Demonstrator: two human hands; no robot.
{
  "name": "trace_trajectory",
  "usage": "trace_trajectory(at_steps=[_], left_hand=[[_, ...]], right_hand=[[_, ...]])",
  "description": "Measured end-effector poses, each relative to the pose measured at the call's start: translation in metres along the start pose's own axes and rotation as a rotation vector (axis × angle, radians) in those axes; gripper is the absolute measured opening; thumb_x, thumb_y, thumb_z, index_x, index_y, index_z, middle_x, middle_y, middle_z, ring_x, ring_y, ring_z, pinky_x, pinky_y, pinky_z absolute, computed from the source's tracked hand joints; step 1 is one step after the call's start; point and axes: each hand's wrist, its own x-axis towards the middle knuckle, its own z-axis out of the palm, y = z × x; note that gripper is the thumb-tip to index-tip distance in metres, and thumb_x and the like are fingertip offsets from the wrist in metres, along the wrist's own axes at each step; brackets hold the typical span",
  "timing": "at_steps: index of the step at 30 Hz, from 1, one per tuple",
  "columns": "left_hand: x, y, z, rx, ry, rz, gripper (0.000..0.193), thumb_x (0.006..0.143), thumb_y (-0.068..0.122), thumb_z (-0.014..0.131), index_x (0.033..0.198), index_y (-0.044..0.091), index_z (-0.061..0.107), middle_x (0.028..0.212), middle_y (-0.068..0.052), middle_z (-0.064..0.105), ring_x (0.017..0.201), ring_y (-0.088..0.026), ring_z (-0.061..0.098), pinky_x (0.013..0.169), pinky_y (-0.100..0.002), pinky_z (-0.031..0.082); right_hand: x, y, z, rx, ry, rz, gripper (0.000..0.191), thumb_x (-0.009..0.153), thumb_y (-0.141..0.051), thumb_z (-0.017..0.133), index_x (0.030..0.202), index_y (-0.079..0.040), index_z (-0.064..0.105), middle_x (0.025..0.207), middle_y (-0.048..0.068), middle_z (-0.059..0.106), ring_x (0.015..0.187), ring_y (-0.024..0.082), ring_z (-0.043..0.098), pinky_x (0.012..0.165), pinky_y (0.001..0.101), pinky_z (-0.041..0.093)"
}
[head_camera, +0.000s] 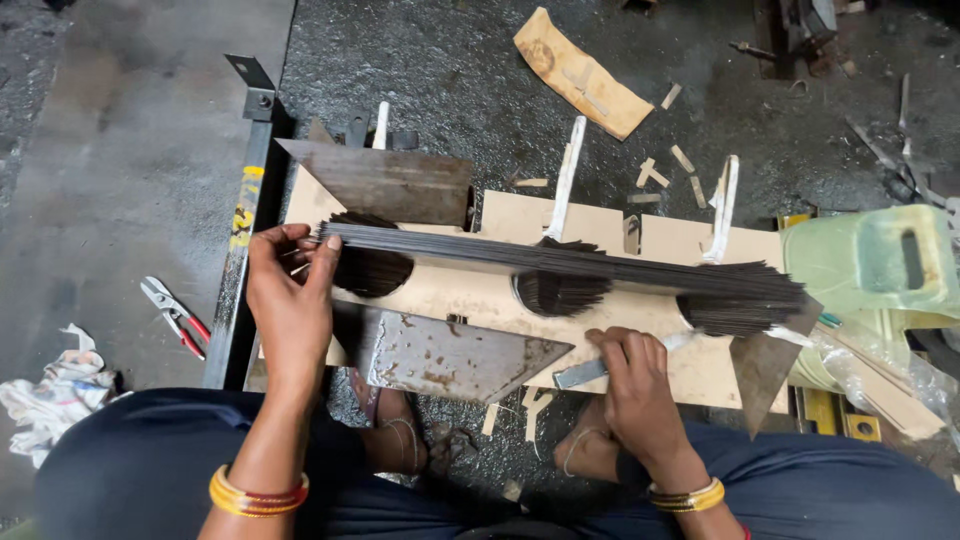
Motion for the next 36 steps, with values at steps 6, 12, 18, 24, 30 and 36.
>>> trace_trajectory(at_steps=[6,12,18,24,30,36], left_hand=[[-0.007,-0.021,0.022,-0.291,0.184,-0.103,0.022,0.101,0.013,0.078,0.100,0.001,0.060,0.094,-0.001,0.062,0.085,-0.008,0.053,0.079,-0.024,0.046],[-0.008,-0.027,0.036,-0.280,0.324,0.004,0.021,0.098,0.008,0.079,0.097,0.003,0.058,0.096,-0.002,0.061,0.089,-0.009,0.054,0.085,-0.025,0.048],[-0.011,-0.031,0.040,-0.314,0.346,0.013,0.024,0.098,0.005,0.081,0.096,0.003,0.057,0.096,-0.002,0.062,0.091,-0.010,0.055,0.089,-0.027,0.049],[-0.013,-0.032,0.040,-0.335,0.343,0.018,0.026,0.096,0.003,0.081,0.098,0.003,0.056,0.098,-0.002,0.061,0.092,-0.010,0.054,0.091,-0.027,0.049],[-0.017,-0.035,0.043,-0.397,0.314,-0.053,0.026,0.097,0.004,0.081,0.104,0.004,0.056,0.103,-0.001,0.057,0.095,-0.009,0.052,0.092,-0.025,0.049],[-0.019,-0.040,0.048,-0.443,0.316,-0.066,0.034,0.096,0.003,0.081,0.109,0.006,0.050,0.105,0.000,0.050,0.092,-0.008,0.045,0.085,-0.023,0.043]], right_hand=[[0.031,-0.011,-0.026,0.192,0.344,0.120,0.040,0.087,0.013,0.060,0.124,-0.001,0.065,0.121,0.018,0.059,0.106,0.030,0.063,0.086,0.0385,0.054],[0.067,-0.022,-0.019,0.217,0.446,0.040,0.029,0.088,0.006,0.077,0.115,-0.004,0.075,0.109,0.009,0.065,0.100,0.024,0.064,0.084,0.0359,0.054],[0.072,-0.023,-0.007,0.218,0.492,0.059,0.022,0.088,0.008,0.079,0.106,-0.004,0.076,0.103,0.007,0.066,0.096,0.022,0.063,0.081,0.0349,0.052],[0.073,-0.019,-0.002,0.207,0.490,0.069,0.020,0.086,0.012,0.078,0.099,-0.002,0.075,0.100,0.007,0.065,0.095,0.023,0.062,0.079,0.0340,0.051],[0.071,-0.016,-0.003,0.180,0.480,0.059,0.019,0.085,0.012,0.078,0.098,-0.001,0.074,0.100,0.008,0.065,0.096,0.023,0.063,0.082,0.0346,0.052],[0.072,-0.014,-0.001,0.151,0.490,0.049,0.016,0.087,0.012,0.079,0.095,-0.001,0.073,0.098,0.008,0.066,0.094,0.024,0.063,0.078,0.0337,0.052]])
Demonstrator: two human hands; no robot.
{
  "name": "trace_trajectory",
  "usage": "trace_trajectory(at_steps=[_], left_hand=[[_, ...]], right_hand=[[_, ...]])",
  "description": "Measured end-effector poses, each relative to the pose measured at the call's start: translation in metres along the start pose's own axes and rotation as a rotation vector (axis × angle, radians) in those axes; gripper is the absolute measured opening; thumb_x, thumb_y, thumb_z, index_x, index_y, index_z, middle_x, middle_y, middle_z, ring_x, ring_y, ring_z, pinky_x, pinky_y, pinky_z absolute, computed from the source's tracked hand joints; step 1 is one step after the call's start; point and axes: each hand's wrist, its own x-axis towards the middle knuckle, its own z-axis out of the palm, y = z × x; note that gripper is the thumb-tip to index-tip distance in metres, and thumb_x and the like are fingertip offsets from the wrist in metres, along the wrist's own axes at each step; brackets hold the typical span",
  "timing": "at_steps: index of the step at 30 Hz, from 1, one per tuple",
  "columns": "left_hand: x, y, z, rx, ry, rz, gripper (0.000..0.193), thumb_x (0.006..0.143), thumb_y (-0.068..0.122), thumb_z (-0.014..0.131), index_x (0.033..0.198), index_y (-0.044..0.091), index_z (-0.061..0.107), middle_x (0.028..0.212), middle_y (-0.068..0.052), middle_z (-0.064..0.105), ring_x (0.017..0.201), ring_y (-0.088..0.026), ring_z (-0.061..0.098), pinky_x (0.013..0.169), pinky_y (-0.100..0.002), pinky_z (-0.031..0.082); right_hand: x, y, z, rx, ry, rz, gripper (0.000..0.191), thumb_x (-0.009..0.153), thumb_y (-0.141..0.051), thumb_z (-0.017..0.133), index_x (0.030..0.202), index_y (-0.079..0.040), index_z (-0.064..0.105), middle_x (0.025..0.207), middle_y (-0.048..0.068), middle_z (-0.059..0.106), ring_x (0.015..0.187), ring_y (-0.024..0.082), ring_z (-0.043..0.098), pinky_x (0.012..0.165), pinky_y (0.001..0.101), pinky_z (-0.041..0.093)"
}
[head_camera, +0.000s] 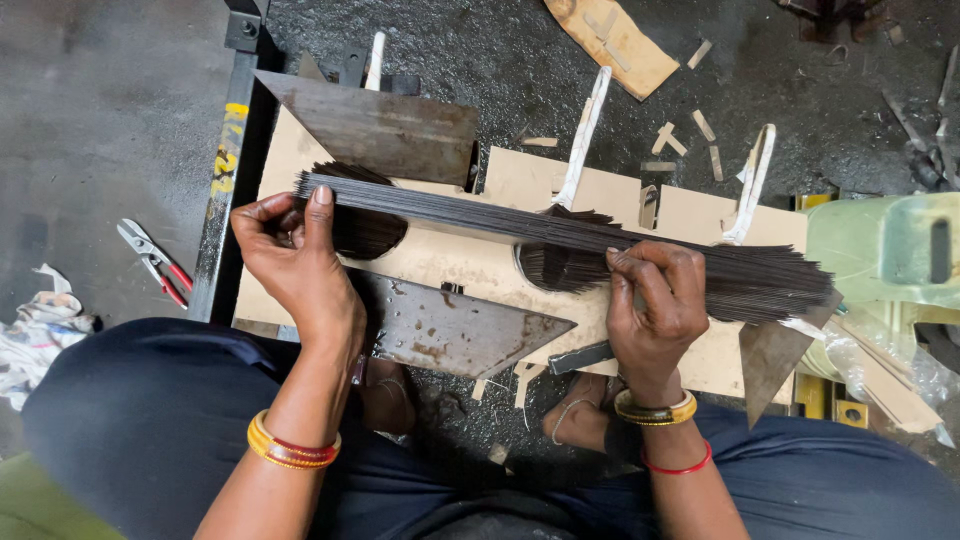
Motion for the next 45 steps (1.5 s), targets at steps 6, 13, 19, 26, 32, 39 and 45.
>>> trace_trajectory(at_steps=[6,13,19,26,32,39,45], left_hand=[[-0.002,-0.001,0.000,0.103,0.010,0.008,0.032,0.101,0.005,0.081,0.110,0.004,0.050,0.106,-0.001,0.049,0.092,-0.010,0.041,0.087,-0.024,0.042],[-0.002,-0.001,0.004,0.033,0.008,0.065,0.032,0.102,0.004,0.079,0.110,0.003,0.048,0.111,-0.003,0.048,0.106,-0.012,0.048,0.102,-0.026,0.048],[-0.001,-0.003,0.000,0.125,0.016,0.021,0.031,0.100,0.005,0.079,0.108,0.004,0.050,0.107,-0.004,0.050,0.099,-0.012,0.047,0.093,-0.026,0.045],[-0.007,0.007,0.008,-0.052,0.025,-0.068,0.030,0.091,0.005,0.076,0.112,0.001,0.054,0.111,-0.007,0.056,0.110,-0.015,0.055,0.106,-0.030,0.048],[-0.006,0.010,0.016,-0.089,0.086,-0.089,0.032,0.087,0.001,0.078,0.105,0.000,0.052,0.108,-0.009,0.056,0.105,-0.014,0.056,0.103,-0.029,0.050],[-0.002,0.014,0.010,-0.083,0.044,-0.087,0.034,0.086,0.000,0.081,0.104,-0.001,0.052,0.105,-0.009,0.056,0.102,-0.013,0.058,0.099,-0.026,0.052],[-0.008,0.068,-0.002,0.404,-0.077,0.332,0.061,0.083,0.012,0.085,0.132,-0.002,0.050,0.126,-0.021,0.052,0.119,-0.031,0.052,0.106,-0.038,0.043]], right_hand=[[-0.002,0.000,0.002,-0.074,0.012,-0.124,0.017,0.087,0.013,0.079,0.095,0.000,0.072,0.095,0.008,0.061,0.097,0.026,0.062,0.083,0.0379,0.052],[-0.002,0.007,0.005,-0.195,0.022,-0.302,0.019,0.083,0.011,0.081,0.097,0.001,0.073,0.096,0.009,0.063,0.099,0.028,0.064,0.088,0.0439,0.053],[-0.014,0.023,0.013,-0.229,0.047,-0.330,0.017,0.086,0.010,0.078,0.100,0.001,0.074,0.096,0.011,0.063,0.099,0.029,0.064,0.091,0.0460,0.053],[-0.037,0.037,0.016,-0.322,-0.003,-0.275,0.024,0.094,-0.003,0.072,0.118,-0.002,0.077,0.109,0.012,0.065,0.108,0.030,0.061,0.101,0.0456,0.052],[-0.050,0.057,0.025,-0.307,0.039,-0.276,0.014,0.101,-0.007,0.070,0.112,0.000,0.076,0.107,0.009,0.065,0.108,0.026,0.058,0.099,0.0373,0.051],[-0.043,0.047,0.025,-0.305,0.039,-0.279,0.010,0.101,-0.005,0.071,0.109,-0.001,0.076,0.107,0.010,0.066,0.107,0.026,0.058,0.099,0.0394,0.050],[-0.025,-0.010,-0.007,-0.277,-0.021,-0.136,0.024,0.092,-0.001,0.072,0.116,-0.003,0.074,0.107,0.012,0.065,0.106,0.029,0.060,0.098,0.0467,0.047]])
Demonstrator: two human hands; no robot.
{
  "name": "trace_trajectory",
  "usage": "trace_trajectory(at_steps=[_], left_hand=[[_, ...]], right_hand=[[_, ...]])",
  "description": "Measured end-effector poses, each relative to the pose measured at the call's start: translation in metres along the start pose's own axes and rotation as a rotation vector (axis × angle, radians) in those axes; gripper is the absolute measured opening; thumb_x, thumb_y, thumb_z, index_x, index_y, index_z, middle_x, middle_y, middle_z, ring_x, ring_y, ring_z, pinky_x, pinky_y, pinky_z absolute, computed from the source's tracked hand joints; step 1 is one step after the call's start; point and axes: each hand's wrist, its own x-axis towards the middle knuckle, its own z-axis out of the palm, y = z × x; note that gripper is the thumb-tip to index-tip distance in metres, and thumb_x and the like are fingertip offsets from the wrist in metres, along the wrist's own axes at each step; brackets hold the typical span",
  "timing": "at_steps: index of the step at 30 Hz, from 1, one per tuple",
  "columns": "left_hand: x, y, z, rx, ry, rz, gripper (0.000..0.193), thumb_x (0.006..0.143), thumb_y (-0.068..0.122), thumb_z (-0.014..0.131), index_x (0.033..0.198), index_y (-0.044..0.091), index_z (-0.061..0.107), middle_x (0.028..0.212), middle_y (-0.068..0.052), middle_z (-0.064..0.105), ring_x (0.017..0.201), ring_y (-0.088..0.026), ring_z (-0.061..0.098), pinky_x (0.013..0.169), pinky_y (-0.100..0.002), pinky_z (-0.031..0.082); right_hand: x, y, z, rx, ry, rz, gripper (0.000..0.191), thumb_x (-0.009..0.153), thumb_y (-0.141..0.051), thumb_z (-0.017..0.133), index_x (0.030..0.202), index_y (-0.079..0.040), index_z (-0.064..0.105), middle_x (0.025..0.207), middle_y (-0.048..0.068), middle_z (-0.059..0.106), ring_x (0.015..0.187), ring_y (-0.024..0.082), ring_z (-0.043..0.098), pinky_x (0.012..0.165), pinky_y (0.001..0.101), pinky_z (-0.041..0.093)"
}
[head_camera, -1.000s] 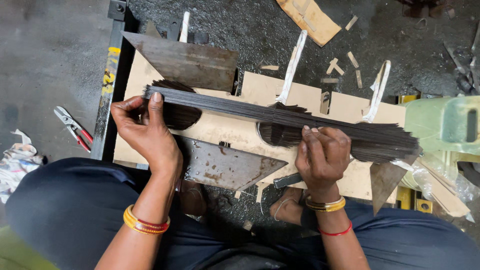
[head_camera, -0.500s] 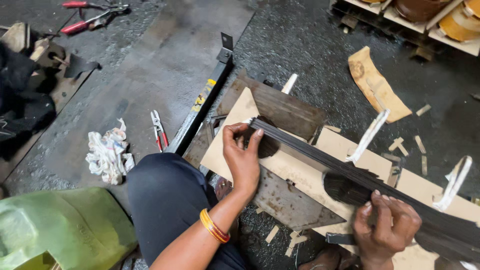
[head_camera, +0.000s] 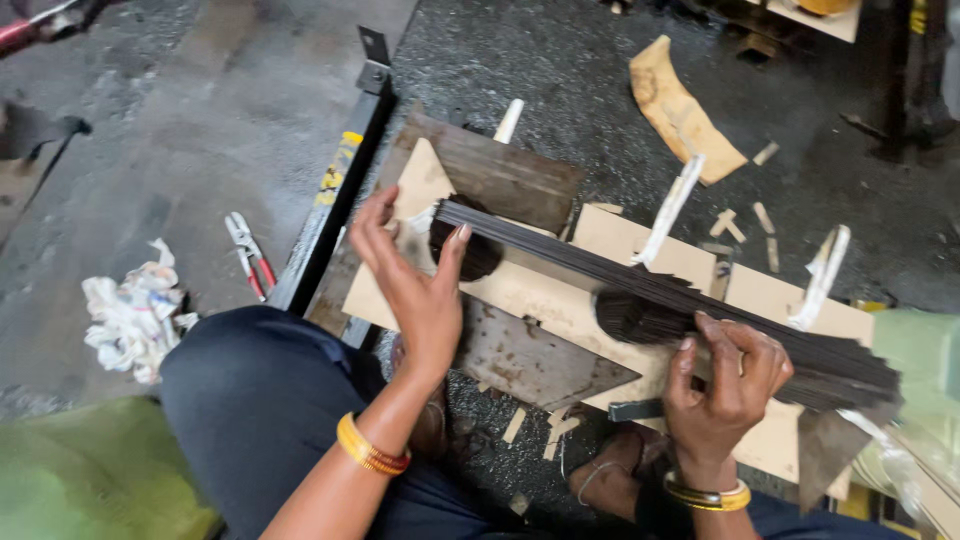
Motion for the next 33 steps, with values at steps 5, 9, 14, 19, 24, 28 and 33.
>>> trace_trajectory(at_steps=[5,9,14,19,24,28,33], left_hand=[[-0.006,0.026,-0.017,0.030,-0.904,0.577,0.098,0.063,0.034,0.089,0.147,0.004,0.049,0.140,-0.014,0.061,0.134,-0.031,0.053,0.118,-0.049,0.034],[-0.021,0.027,-0.013,0.362,-1.238,0.560,0.106,0.047,0.026,0.091,0.141,-0.002,0.050,0.137,-0.017,0.058,0.132,-0.033,0.051,0.113,-0.047,0.036],[-0.028,0.016,-0.009,0.319,-1.263,0.511,0.098,0.049,0.021,0.095,0.134,-0.007,0.055,0.132,-0.022,0.060,0.121,-0.036,0.059,0.113,-0.049,0.035],[-0.029,0.011,-0.010,0.286,-1.235,0.519,0.097,0.048,0.019,0.095,0.134,-0.007,0.056,0.125,-0.021,0.063,0.116,-0.037,0.062,0.114,-0.049,0.036],[-0.027,0.008,-0.010,0.262,-1.247,0.512,0.097,0.049,0.019,0.094,0.134,-0.006,0.057,0.124,-0.021,0.064,0.115,-0.037,0.063,0.116,-0.049,0.034],[-0.028,0.006,-0.010,0.256,-1.246,0.523,0.096,0.050,0.019,0.094,0.134,-0.007,0.056,0.124,-0.021,0.063,0.117,-0.037,0.062,0.116,-0.050,0.032],[-0.028,0.007,-0.010,0.262,-1.267,0.513,0.099,0.050,0.020,0.094,0.136,-0.007,0.054,0.126,-0.022,0.062,0.116,-0.036,0.062,0.117,-0.051,0.031]], right_hand=[[0.003,-0.021,-0.019,0.350,-0.335,0.037,0.026,0.087,-0.005,0.071,0.112,-0.001,0.071,0.108,0.012,0.069,0.098,0.029,0.067,0.082,0.0397,0.055],[0.003,-0.016,-0.016,0.369,-0.532,-0.046,0.034,0.081,-0.013,0.074,0.113,-0.002,0.072,0.107,0.012,0.071,0.093,0.030,0.067,0.077,0.0401,0.055],[0.008,-0.014,-0.013,0.353,-0.608,-0.004,0.032,0.080,-0.016,0.075,0.112,-0.008,0.076,0.100,0.007,0.071,0.087,0.027,0.069,0.074,0.0395,0.055],[0.017,-0.013,-0.011,0.313,-0.692,-0.002,0.029,0.079,-0.017,0.077,0.106,-0.008,0.078,0.094,0.005,0.071,0.085,0.026,0.068,0.071,0.0391,0.055],[0.012,-0.005,-0.006,0.145,-0.668,-0.290,0.036,0.078,-0.003,0.066,0.114,-0.006,0.072,0.094,0.007,0.065,0.086,0.023,0.067,0.071,0.0352,0.056],[0.002,0.002,-0.001,-0.021,-0.647,-0.514,0.044,0.081,-0.007,0.063,0.124,0.003,0.066,0.089,0.009,0.059,0.083,0.023,0.062,0.070,0.0339,0.055],[-0.006,0.006,0.000,-0.063,-0.483,-0.609,0.046,0.084,-0.007,0.062,0.128,0.006,0.063,0.098,0.011,0.061,0.086,0.024,0.060,0.077,0.0344,0.054]])
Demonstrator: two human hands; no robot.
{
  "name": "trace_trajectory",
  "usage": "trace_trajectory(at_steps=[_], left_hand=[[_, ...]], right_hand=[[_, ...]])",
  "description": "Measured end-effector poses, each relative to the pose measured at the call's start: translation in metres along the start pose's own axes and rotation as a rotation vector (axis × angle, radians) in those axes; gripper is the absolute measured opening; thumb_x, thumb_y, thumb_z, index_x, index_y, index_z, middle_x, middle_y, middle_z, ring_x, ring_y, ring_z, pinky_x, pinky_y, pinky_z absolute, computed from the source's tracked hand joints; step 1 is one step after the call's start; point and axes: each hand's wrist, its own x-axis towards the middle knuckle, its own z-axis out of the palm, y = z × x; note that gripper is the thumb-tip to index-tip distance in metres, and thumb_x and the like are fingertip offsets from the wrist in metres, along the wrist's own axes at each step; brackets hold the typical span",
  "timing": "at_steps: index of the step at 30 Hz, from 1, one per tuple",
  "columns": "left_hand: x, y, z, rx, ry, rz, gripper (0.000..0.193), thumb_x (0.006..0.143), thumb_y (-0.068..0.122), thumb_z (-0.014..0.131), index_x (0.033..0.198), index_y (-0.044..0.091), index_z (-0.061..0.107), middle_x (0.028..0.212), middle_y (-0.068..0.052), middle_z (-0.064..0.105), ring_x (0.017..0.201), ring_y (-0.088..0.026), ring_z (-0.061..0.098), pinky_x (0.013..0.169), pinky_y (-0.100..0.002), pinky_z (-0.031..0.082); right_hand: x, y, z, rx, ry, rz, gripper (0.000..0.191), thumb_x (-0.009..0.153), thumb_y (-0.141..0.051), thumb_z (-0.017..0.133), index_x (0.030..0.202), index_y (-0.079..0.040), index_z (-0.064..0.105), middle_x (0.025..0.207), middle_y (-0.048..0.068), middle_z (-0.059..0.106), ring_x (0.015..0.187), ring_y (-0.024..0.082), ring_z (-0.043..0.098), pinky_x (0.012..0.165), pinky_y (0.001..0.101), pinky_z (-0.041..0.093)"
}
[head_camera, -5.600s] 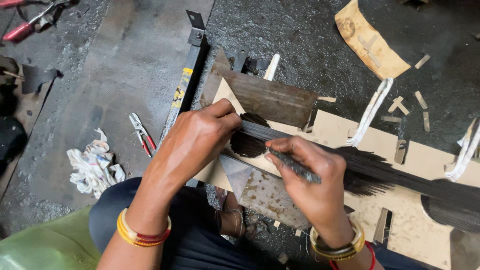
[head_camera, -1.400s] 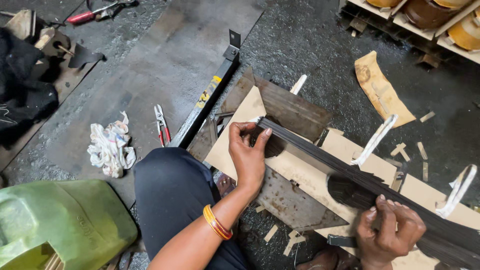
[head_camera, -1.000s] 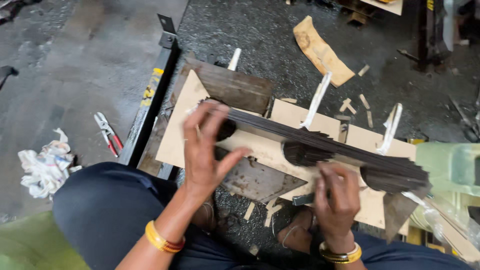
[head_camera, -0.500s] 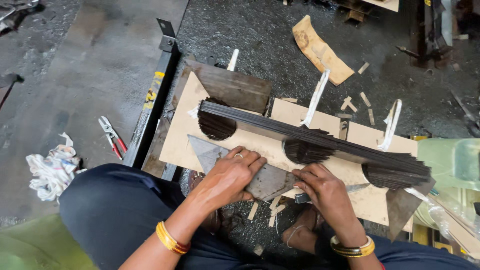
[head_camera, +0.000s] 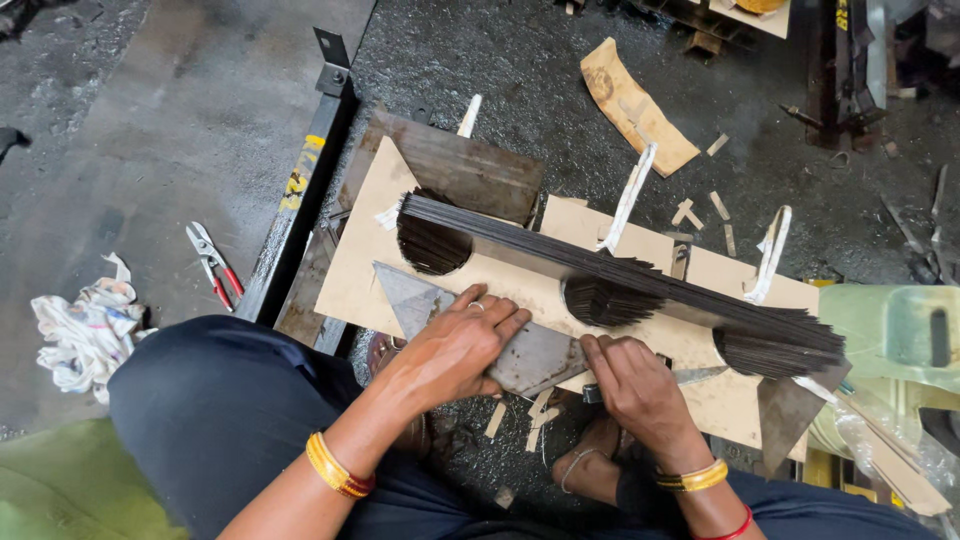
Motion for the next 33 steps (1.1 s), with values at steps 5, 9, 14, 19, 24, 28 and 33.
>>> trace_trajectory(at_steps=[5,9,14,19,24,28,33], left_hand=[[0.001,0.001,-0.005,-0.018,-0.034,-0.009,0.098,0.052,0.023,0.094,0.137,-0.005,0.053,0.128,-0.021,0.062,0.115,-0.036,0.062,0.119,-0.051,0.029],[-0.002,0.005,-0.015,-0.067,0.022,0.031,0.096,0.054,0.026,0.092,0.136,-0.006,0.054,0.126,-0.022,0.062,0.116,-0.038,0.062,0.117,-0.051,0.031],[-0.010,0.008,-0.035,-0.405,0.078,0.042,0.094,0.060,0.033,0.092,0.139,-0.002,0.055,0.134,-0.019,0.063,0.127,-0.036,0.060,0.109,-0.042,0.046],[-0.002,0.013,-0.034,-1.171,0.106,0.126,0.104,0.070,0.040,0.092,0.154,-0.001,0.048,0.156,-0.016,0.056,0.147,-0.026,0.054,0.127,-0.040,0.040],[0.005,0.008,-0.030,-1.558,0.052,0.133,0.115,0.070,0.050,0.092,0.158,-0.004,0.041,0.159,-0.019,0.052,0.148,-0.030,0.052,0.129,-0.044,0.040],[0.006,0.005,-0.029,-1.659,-0.001,0.137,0.118,0.068,0.052,0.094,0.157,-0.005,0.039,0.160,-0.019,0.049,0.150,-0.029,0.047,0.129,-0.045,0.037],[0.012,0.000,-0.019,-1.562,-0.027,0.132,0.117,0.070,0.057,0.091,0.157,-0.005,0.043,0.162,-0.017,0.049,0.154,-0.030,0.045,0.133,-0.045,0.032]], right_hand=[[-0.006,0.000,0.001,-0.009,0.084,-0.003,0.046,0.082,-0.008,0.061,0.125,0.007,0.064,0.108,0.014,0.063,0.094,0.027,0.062,0.083,0.0372,0.055],[-0.004,0.002,-0.003,0.050,0.112,0.048,0.045,0.084,-0.006,0.065,0.127,0.006,0.064,0.112,0.016,0.065,0.098,0.029,0.063,0.086,0.0399,0.056],[0.006,-0.008,-0.022,0.691,0.469,0.396,0.067,0.085,-0.011,0.074,0.144,0.001,0.045,0.130,0.017,0.061,0.117,0.025,0.063,0.096,0.0380,0.057],[0.021,-0.011,-0.030,1.546,0.169,0.584,0.064,0.087,-0.005,0.073,0.142,-0.013,0.043,0.137,0.012,0.063,0.121,0.024,0.067,0.078,0.0353,0.064],[0.025,0.002,-0.020,1.614,-0.089,0.606,0.043,0.087,0.005,0.072,0.130,0.001,0.067,0.112,0.013,0.072,0.103,0.022,0.072,0.092,0.0337,0.062],[0.017,0.007,-0.004,1.676,-0.209,0.659,0.037,0.083,0.006,0.072,0.119,0.000,0.067,0.106,0.005,0.068,0.094,0.015,0.069,0.084,0.0296,0.060],[-0.001,0.009,0.019,1.864,-0.161,0.569,0.013,0.087,0.010,0.075,0.099,0.006,0.069,0.101,0.005,0.066,0.092,0.012,0.066,0.082,0.0283,0.057]])
